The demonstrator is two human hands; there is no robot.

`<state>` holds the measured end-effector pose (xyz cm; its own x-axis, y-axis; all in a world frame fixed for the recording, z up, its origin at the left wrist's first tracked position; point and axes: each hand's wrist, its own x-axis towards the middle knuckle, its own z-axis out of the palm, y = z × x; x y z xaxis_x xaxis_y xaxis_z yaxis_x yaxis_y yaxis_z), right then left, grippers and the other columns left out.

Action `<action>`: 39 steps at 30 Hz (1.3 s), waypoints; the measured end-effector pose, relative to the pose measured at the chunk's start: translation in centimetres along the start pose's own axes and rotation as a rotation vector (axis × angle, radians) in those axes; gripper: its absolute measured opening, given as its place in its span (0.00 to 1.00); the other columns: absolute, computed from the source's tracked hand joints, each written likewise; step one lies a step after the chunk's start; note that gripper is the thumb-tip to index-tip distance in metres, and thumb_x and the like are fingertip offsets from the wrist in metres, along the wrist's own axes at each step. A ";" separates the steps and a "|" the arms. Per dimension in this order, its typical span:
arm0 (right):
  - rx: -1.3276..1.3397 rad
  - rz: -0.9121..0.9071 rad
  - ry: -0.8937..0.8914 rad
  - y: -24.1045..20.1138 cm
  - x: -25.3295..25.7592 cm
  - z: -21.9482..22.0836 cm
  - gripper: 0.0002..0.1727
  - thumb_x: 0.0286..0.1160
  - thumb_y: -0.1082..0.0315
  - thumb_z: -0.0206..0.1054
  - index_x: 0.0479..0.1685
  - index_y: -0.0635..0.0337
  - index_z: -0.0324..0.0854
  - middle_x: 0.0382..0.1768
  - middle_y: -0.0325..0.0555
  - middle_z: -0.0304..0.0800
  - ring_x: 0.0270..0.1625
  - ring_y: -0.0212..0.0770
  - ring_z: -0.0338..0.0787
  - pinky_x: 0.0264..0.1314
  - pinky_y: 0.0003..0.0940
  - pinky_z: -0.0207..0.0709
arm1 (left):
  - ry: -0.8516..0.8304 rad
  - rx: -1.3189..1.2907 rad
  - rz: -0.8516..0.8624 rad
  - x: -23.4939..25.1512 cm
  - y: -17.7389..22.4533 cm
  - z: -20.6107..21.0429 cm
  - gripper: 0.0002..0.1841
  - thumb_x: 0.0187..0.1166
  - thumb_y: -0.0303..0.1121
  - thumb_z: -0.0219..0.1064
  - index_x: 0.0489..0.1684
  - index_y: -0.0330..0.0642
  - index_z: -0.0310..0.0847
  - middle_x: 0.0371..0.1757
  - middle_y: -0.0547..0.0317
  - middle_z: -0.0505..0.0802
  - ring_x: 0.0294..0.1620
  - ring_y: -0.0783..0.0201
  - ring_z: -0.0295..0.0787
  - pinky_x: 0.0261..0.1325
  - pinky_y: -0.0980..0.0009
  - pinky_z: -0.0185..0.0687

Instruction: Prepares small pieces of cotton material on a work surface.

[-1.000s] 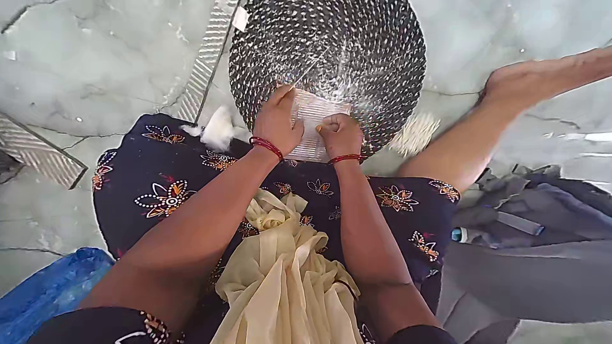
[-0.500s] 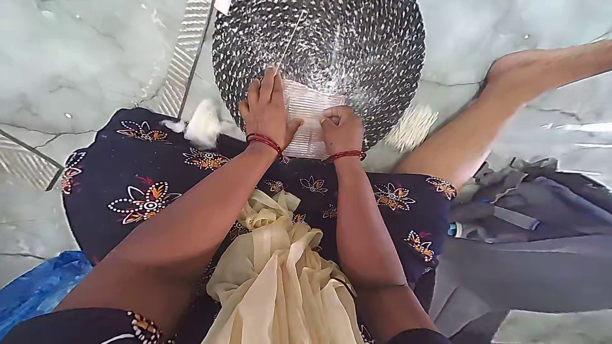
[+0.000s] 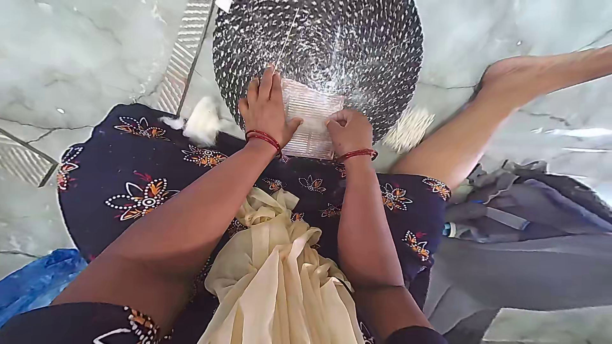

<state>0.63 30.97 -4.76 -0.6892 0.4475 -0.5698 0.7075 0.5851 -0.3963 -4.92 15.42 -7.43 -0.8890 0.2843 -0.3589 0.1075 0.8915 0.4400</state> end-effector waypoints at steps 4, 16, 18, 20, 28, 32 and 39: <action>-0.044 -0.066 -0.020 0.0 -0.1 0.3 0.21 0.79 0.55 0.72 0.63 0.59 0.86 0.58 0.55 0.92 0.62 0.55 0.89 0.64 0.62 0.77 | -0.019 -0.015 0.003 0.1 0.0 -0.1 0.53 0.70 0.52 0.79 0.94 0.37 0.55 0.97 0.48 0.57 0.96 0.38 0.47 0.82 0.30 0.53; -0.134 -0.048 -0.001 -0.2 -0.3 0.0 0.22 0.79 0.60 0.72 0.69 0.58 0.82 0.60 0.54 0.90 0.64 0.56 0.88 0.65 0.61 0.77 | -0.040 0.007 -0.028 0.1 0.2 -0.4 0.54 0.70 0.53 0.80 0.95 0.38 0.52 0.98 0.51 0.54 0.97 0.40 0.45 0.85 0.32 0.51; -0.181 -0.041 -0.016 -0.1 -0.2 0.2 0.17 0.81 0.61 0.69 0.64 0.57 0.86 0.59 0.55 0.91 0.64 0.58 0.89 0.65 0.63 0.77 | -0.045 0.019 -0.033 0.1 0.2 -0.4 0.55 0.70 0.54 0.79 0.96 0.38 0.51 0.98 0.52 0.54 0.97 0.40 0.45 0.85 0.33 0.52; -0.165 -0.023 -0.012 0.0 0.0 0.3 0.15 0.83 0.62 0.66 0.62 0.56 0.87 0.58 0.53 0.92 0.63 0.56 0.89 0.64 0.63 0.77 | -0.052 0.026 -0.043 0.1 0.3 -0.4 0.56 0.70 0.55 0.80 0.96 0.38 0.50 0.98 0.51 0.54 0.97 0.40 0.45 0.85 0.33 0.52; 0.164 -0.100 0.109 1.2 -0.1 -1.0 0.22 0.84 0.62 0.65 0.72 0.62 0.78 0.54 0.52 0.92 0.54 0.46 0.92 0.60 0.50 0.82 | 0.090 -0.209 0.088 -0.8 0.9 -3.0 0.23 0.86 0.26 0.55 0.79 0.36 0.79 0.84 0.45 0.81 0.89 0.46 0.69 0.88 0.44 0.57; 0.324 -0.199 0.184 2.4 -1.7 -2.7 0.19 0.85 0.63 0.64 0.68 0.64 0.80 0.53 0.52 0.91 0.41 0.38 0.90 0.46 0.38 0.83 | 0.192 -0.376 0.205 -2.4 0.2 -5.9 0.18 0.84 0.19 0.51 0.59 0.33 0.89 0.57 0.43 0.94 0.58 0.56 0.92 0.67 0.61 0.81; 0.472 -0.338 0.312 6.1 -8.6 -7.0 0.16 0.84 0.64 0.64 0.63 0.63 0.81 0.43 0.39 0.89 0.31 0.23 0.86 0.34 0.20 0.82 | -0.035 -0.371 0.156 -4.8 -2.8 -5.9 0.19 0.87 0.21 0.53 0.74 0.29 0.77 0.59 0.42 0.94 0.55 0.51 0.95 0.68 0.52 0.85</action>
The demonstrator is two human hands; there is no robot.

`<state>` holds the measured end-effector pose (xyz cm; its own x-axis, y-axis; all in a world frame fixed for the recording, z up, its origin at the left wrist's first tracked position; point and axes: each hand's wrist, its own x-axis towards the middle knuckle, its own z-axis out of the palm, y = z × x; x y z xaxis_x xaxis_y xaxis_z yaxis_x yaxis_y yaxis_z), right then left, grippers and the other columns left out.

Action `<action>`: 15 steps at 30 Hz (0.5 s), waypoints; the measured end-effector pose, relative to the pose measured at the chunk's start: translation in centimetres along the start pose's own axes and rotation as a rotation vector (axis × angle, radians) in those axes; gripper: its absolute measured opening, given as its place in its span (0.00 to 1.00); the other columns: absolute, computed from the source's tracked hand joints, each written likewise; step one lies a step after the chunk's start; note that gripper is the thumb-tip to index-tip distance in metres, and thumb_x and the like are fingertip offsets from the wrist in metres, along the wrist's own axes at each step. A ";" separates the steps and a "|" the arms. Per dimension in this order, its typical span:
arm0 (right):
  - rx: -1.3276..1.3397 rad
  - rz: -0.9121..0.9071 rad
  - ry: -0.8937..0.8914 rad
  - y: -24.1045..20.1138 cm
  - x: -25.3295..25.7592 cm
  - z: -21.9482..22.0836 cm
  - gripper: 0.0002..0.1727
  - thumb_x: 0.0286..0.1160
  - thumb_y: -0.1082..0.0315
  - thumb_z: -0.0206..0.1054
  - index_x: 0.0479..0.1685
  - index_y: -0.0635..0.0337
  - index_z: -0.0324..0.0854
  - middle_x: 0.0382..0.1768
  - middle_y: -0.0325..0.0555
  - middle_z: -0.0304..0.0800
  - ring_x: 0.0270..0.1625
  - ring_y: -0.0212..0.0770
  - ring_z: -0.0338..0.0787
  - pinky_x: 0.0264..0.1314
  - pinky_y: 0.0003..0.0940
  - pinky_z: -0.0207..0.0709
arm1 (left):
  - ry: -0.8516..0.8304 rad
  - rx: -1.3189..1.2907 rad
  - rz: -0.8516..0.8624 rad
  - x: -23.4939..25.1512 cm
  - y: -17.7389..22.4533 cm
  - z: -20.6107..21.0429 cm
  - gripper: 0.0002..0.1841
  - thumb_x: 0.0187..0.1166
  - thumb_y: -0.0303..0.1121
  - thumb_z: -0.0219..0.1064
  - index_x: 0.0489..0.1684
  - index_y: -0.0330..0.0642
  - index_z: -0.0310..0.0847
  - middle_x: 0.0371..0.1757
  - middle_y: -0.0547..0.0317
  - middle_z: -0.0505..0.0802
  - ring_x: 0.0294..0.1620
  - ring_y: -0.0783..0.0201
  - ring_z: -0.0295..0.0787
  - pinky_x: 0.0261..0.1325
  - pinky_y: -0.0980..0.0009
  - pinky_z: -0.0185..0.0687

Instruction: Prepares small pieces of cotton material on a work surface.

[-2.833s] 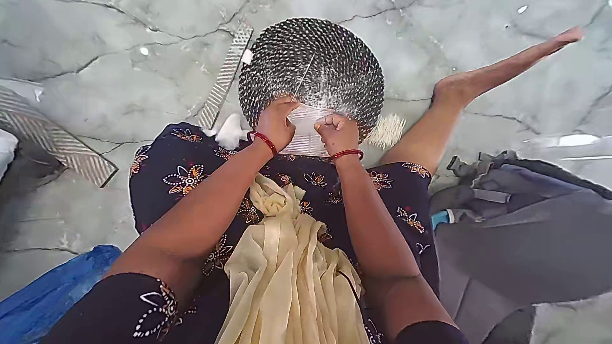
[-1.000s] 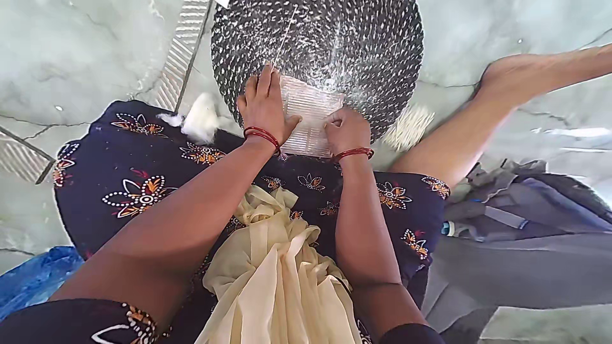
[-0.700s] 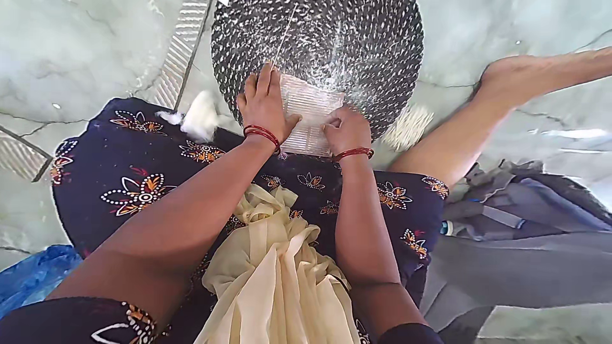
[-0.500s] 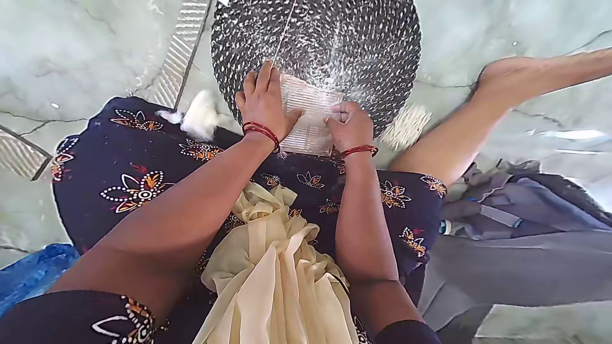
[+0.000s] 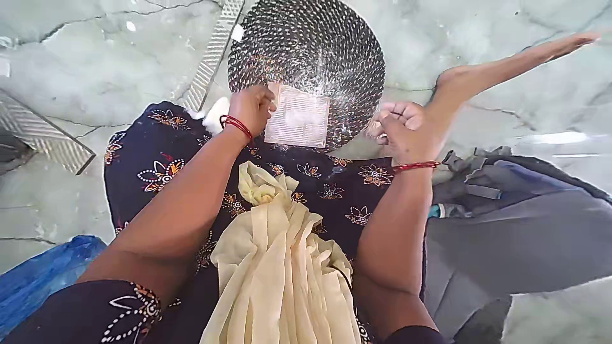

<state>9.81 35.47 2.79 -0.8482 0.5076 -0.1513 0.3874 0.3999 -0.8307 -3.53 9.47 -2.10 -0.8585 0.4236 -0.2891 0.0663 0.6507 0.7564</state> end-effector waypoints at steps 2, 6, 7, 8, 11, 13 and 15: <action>-0.049 -0.030 -0.001 0.0 -1.6 -1.0 0.16 0.84 0.64 0.64 0.62 0.65 0.81 0.43 0.40 0.90 0.31 0.23 0.86 0.35 0.20 0.82 | -0.034 0.128 -0.019 -0.1 -0.5 0.5 0.17 0.87 0.21 0.53 0.67 0.29 0.82 0.61 0.37 0.93 0.64 0.41 0.91 0.73 0.41 0.78; -0.195 0.048 -0.030 1.8 -3.3 -0.7 0.17 0.85 0.63 0.65 0.63 0.64 0.83 0.46 0.49 0.91 0.37 0.33 0.88 0.42 0.33 0.83 | -0.074 0.353 0.047 0.6 -0.8 1.5 0.17 0.83 0.17 0.54 0.62 0.27 0.86 0.69 0.28 0.86 0.78 0.34 0.78 0.84 0.41 0.66; -0.211 0.093 -0.037 2.2 -3.2 -0.3 0.17 0.86 0.63 0.65 0.64 0.64 0.84 0.47 0.51 0.92 0.39 0.37 0.90 0.45 0.36 0.84 | -0.082 0.384 0.051 0.9 -0.8 1.6 0.17 0.84 0.18 0.54 0.62 0.27 0.86 0.70 0.28 0.86 0.80 0.34 0.77 0.85 0.41 0.66; -0.215 0.129 -0.037 2.7 -3.0 0.1 0.17 0.86 0.63 0.65 0.64 0.64 0.84 0.48 0.52 0.92 0.39 0.39 0.90 0.46 0.39 0.84 | -0.087 0.399 0.046 1.1 -0.7 1.8 0.17 0.85 0.19 0.54 0.63 0.29 0.87 0.71 0.30 0.86 0.80 0.35 0.77 0.85 0.41 0.66; -0.202 0.172 -0.043 3.8 -1.9 1.0 0.16 0.86 0.63 0.64 0.62 0.64 0.84 0.47 0.51 0.92 0.38 0.39 0.89 0.46 0.39 0.84 | -0.116 0.401 0.017 1.6 -0.4 2.3 0.17 0.88 0.22 0.54 0.65 0.32 0.87 0.73 0.32 0.86 0.81 0.35 0.77 0.84 0.38 0.66; -0.200 0.169 -0.041 3.8 -1.3 1.0 0.15 0.87 0.63 0.64 0.61 0.63 0.85 0.46 0.49 0.92 0.36 0.36 0.88 0.44 0.36 0.83 | -0.135 0.407 0.032 1.9 -0.4 2.7 0.17 0.88 0.23 0.54 0.65 0.33 0.87 0.72 0.33 0.87 0.81 0.36 0.77 0.84 0.38 0.66; -0.201 0.157 -0.034 3.7 -0.9 1.0 0.15 0.87 0.63 0.64 0.62 0.63 0.85 0.45 0.48 0.92 0.36 0.34 0.88 0.43 0.33 0.82 | -0.144 0.405 0.051 1.9 -0.2 3.0 0.17 0.88 0.23 0.53 0.65 0.33 0.87 0.72 0.34 0.87 0.80 0.36 0.78 0.84 0.39 0.66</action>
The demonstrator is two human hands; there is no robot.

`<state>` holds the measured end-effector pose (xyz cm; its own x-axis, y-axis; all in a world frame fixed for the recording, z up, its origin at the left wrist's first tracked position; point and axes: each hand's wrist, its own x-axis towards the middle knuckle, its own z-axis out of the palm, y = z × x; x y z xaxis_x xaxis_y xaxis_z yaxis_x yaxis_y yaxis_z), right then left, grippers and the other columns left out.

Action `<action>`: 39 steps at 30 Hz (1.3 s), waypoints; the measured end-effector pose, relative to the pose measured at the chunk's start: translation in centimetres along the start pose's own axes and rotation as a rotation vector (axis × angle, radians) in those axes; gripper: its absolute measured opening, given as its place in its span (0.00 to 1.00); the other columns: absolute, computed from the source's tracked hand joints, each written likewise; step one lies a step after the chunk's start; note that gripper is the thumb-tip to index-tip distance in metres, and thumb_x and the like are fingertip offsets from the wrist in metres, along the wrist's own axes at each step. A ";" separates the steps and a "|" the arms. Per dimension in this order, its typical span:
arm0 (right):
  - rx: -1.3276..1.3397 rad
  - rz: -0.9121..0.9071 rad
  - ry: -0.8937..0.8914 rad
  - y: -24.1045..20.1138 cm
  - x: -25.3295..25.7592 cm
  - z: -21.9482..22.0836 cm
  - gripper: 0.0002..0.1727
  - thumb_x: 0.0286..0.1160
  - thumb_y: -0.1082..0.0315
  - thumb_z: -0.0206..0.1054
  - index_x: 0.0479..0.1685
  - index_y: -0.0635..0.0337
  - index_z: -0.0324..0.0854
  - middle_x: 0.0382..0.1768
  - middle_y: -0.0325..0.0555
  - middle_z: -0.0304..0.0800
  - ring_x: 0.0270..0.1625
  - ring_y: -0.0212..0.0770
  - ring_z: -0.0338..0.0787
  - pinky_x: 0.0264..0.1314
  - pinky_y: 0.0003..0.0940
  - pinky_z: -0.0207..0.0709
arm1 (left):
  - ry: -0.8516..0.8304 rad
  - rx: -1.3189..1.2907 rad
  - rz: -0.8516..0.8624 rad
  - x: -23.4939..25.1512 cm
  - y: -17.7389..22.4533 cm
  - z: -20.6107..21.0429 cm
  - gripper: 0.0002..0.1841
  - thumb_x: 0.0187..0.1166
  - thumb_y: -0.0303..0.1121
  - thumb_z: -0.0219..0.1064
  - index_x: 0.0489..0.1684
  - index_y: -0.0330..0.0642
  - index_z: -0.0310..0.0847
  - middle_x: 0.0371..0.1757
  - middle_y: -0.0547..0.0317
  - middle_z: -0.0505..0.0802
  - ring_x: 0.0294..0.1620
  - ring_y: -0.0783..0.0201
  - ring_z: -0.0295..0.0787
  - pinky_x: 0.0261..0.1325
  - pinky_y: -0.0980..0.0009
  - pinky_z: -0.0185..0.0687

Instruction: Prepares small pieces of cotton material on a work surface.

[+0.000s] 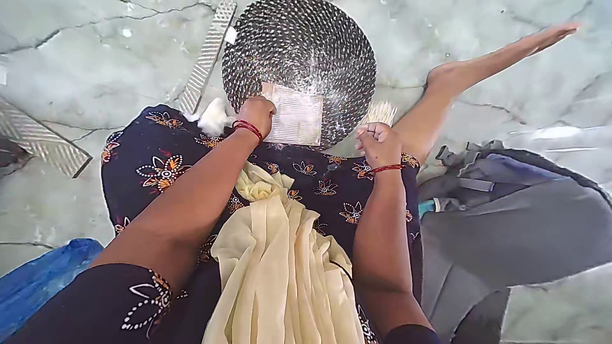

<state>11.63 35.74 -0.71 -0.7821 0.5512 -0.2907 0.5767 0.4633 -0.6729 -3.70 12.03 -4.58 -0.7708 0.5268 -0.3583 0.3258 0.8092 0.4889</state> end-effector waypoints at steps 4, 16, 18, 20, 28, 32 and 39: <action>0.002 0.001 -0.015 -0.2 0.5 0.2 0.14 0.86 0.63 0.64 0.60 0.63 0.85 0.45 0.47 0.92 0.35 0.33 0.89 0.42 0.32 0.83 | -0.021 0.014 0.032 0.2 0.4 0.0 0.17 0.88 0.22 0.53 0.65 0.30 0.87 0.71 0.32 0.87 0.80 0.36 0.78 0.85 0.41 0.66; -0.018 -0.008 -0.041 -0.2 0.9 0.1 0.15 0.87 0.62 0.63 0.60 0.64 0.84 0.44 0.47 0.92 0.35 0.33 0.87 0.43 0.34 0.82 | -0.037 0.041 0.041 1.0 -0.3 0.7 0.18 0.86 0.19 0.52 0.64 0.29 0.87 0.70 0.29 0.87 0.79 0.33 0.78 0.84 0.39 0.66; -0.020 -0.003 -0.041 -0.2 0.9 0.2 0.15 0.87 0.62 0.64 0.60 0.64 0.85 0.42 0.47 0.92 0.34 0.34 0.87 0.43 0.35 0.82 | -0.038 0.048 0.029 1.1 -0.3 0.8 0.18 0.86 0.20 0.52 0.64 0.29 0.87 0.70 0.28 0.86 0.79 0.32 0.78 0.83 0.38 0.67; -0.027 -0.005 -0.050 -0.3 0.9 0.4 0.15 0.87 0.62 0.64 0.60 0.63 0.85 0.43 0.47 0.92 0.35 0.34 0.88 0.43 0.35 0.82 | -0.039 0.052 0.023 1.2 -0.3 0.8 0.18 0.86 0.20 0.52 0.63 0.29 0.87 0.70 0.27 0.85 0.79 0.32 0.78 0.82 0.38 0.67; -0.303 -0.281 -0.316 -3.0 1.0 3.8 0.20 0.92 0.64 0.55 0.70 0.64 0.84 0.67 0.60 0.89 0.72 0.56 0.87 0.79 0.56 0.72 | -0.029 0.044 0.029 1.2 -0.3 1.0 0.17 0.84 0.19 0.54 0.61 0.28 0.88 0.70 0.27 0.86 0.79 0.31 0.77 0.82 0.37 0.68; -0.533 -0.428 -0.513 -5.1 2.0 6.6 0.31 0.92 0.57 0.56 0.88 0.66 0.65 0.87 0.61 0.68 0.91 0.60 0.65 0.92 0.58 0.55 | -0.050 0.084 0.026 1.4 -0.3 1.3 0.16 0.85 0.20 0.55 0.61 0.28 0.88 0.70 0.27 0.86 0.81 0.31 0.75 0.82 0.38 0.69; -0.936 -0.456 -0.611 -6.2 3.3 10.8 0.64 0.74 0.33 0.68 0.97 0.65 0.34 0.97 0.60 0.33 0.99 0.60 0.34 0.91 0.76 0.28 | -0.086 0.107 -0.001 1.6 -0.1 1.3 0.18 0.86 0.21 0.53 0.63 0.30 0.87 0.72 0.31 0.85 0.82 0.35 0.74 0.85 0.43 0.67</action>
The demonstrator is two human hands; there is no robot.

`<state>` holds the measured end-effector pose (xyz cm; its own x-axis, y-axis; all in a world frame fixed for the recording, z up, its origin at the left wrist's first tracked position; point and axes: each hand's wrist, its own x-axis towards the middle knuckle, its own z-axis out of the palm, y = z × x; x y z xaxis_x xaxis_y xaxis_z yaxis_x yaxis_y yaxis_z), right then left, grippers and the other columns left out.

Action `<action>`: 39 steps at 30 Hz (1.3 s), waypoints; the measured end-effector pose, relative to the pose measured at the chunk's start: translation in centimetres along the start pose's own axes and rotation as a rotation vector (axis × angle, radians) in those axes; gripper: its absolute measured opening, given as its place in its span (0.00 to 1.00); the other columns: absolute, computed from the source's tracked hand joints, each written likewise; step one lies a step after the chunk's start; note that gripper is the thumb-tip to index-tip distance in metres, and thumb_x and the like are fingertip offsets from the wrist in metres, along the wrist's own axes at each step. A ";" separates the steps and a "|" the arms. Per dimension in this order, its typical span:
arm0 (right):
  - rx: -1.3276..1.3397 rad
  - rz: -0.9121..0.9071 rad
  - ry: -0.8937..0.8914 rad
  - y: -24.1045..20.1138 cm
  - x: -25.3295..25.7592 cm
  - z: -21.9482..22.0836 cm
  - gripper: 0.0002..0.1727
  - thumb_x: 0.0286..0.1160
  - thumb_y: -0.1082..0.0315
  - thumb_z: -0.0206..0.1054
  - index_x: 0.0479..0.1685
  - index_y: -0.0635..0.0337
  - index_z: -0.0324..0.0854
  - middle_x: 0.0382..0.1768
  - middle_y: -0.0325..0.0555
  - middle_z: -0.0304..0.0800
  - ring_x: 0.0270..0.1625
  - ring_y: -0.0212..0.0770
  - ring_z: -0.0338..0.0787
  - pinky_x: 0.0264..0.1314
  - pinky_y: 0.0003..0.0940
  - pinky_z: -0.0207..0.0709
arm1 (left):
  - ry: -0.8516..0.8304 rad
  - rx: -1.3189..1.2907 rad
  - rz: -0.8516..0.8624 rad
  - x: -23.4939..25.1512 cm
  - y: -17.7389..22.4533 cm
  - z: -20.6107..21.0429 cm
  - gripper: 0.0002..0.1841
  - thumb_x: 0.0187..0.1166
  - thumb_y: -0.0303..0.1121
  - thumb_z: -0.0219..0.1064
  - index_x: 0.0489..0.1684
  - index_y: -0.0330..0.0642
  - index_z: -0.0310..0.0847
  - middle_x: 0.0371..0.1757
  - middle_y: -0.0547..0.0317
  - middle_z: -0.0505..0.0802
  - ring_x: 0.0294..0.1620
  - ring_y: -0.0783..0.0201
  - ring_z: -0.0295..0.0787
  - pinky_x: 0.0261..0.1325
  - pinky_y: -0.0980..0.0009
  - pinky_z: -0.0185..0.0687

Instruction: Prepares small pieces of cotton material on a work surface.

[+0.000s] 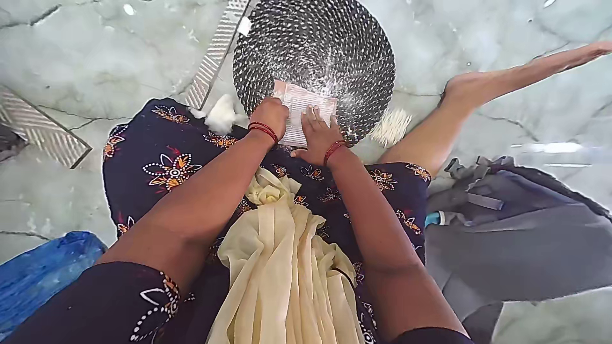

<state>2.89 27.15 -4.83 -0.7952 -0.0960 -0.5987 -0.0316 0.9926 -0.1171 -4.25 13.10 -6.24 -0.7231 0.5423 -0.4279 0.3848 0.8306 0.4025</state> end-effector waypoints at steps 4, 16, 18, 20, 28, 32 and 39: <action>-0.011 0.032 0.011 -0.4 0.6 1.7 0.55 0.82 0.47 0.67 0.98 0.62 0.35 0.98 0.57 0.31 0.99 0.59 0.32 0.90 0.78 0.28 | 0.011 -0.042 -0.030 -0.1 0.1 0.0 0.17 0.86 0.22 0.55 0.66 0.30 0.85 0.72 0.33 0.85 0.83 0.36 0.74 0.85 0.42 0.68; 0.110 0.125 0.254 -2.9 -0.4 4.3 0.28 0.86 0.75 0.56 0.86 0.68 0.65 0.87 0.64 0.67 0.93 0.60 0.61 0.93 0.56 0.54 | 0.028 -0.121 -0.241 -1.1 -0.2 0.2 0.15 0.83 0.24 0.61 0.63 0.26 0.84 0.75 0.26 0.81 0.81 0.31 0.75 0.81 0.35 0.70; 0.119 0.126 0.228 -2.9 -0.8 3.9 0.28 0.86 0.76 0.56 0.86 0.67 0.65 0.87 0.63 0.67 0.93 0.58 0.62 0.93 0.55 0.54 | 0.024 -0.117 -0.248 -1.3 -0.1 0.2 0.15 0.82 0.22 0.61 0.63 0.25 0.84 0.76 0.27 0.81 0.81 0.32 0.76 0.79 0.34 0.72; 0.154 0.128 0.190 -2.7 -1.3 3.5 0.30 0.85 0.76 0.57 0.88 0.63 0.65 0.88 0.62 0.66 0.92 0.59 0.64 0.92 0.56 0.57 | -0.001 -0.103 -0.245 -1.6 0.1 0.4 0.16 0.82 0.20 0.60 0.64 0.24 0.82 0.77 0.25 0.80 0.81 0.29 0.75 0.77 0.32 0.73; 0.252 0.096 0.121 0.2 -1.3 -1.3 0.47 0.83 0.57 0.68 0.95 0.66 0.46 0.94 0.64 0.48 0.96 0.62 0.49 0.95 0.58 0.47 | -0.084 -0.092 -0.190 -1.5 0.0 -0.7 0.25 0.76 0.17 0.65 0.75 0.22 0.74 0.78 0.20 0.77 0.79 0.24 0.74 0.74 0.28 0.73; 0.145 0.066 0.025 -0.1 0.4 -2.4 0.67 0.67 0.35 0.75 0.97 0.66 0.37 0.97 0.62 0.36 0.98 0.64 0.38 0.91 0.75 0.37 | -0.016 -0.112 -0.162 -0.4 -0.6 -0.9 0.27 0.72 0.14 0.67 0.75 0.21 0.72 0.77 0.20 0.77 0.81 0.24 0.72 0.77 0.30 0.72; 0.107 0.107 -0.022 -1.9 1.8 -2.0 0.61 0.74 0.39 0.71 0.97 0.63 0.37 0.98 0.59 0.30 0.99 0.60 0.32 0.91 0.76 0.33 | -0.057 -0.163 -0.215 -0.4 0.0 -2.1 0.25 0.91 0.29 0.55 0.84 0.26 0.66 0.84 0.25 0.73 0.85 0.29 0.69 0.83 0.34 0.66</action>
<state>0.26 25.28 -4.11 -0.7771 0.0070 -0.6293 0.1179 0.9839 -0.1347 -5.09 12.64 -4.37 -0.7431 0.3660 -0.5602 0.1254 0.8985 0.4207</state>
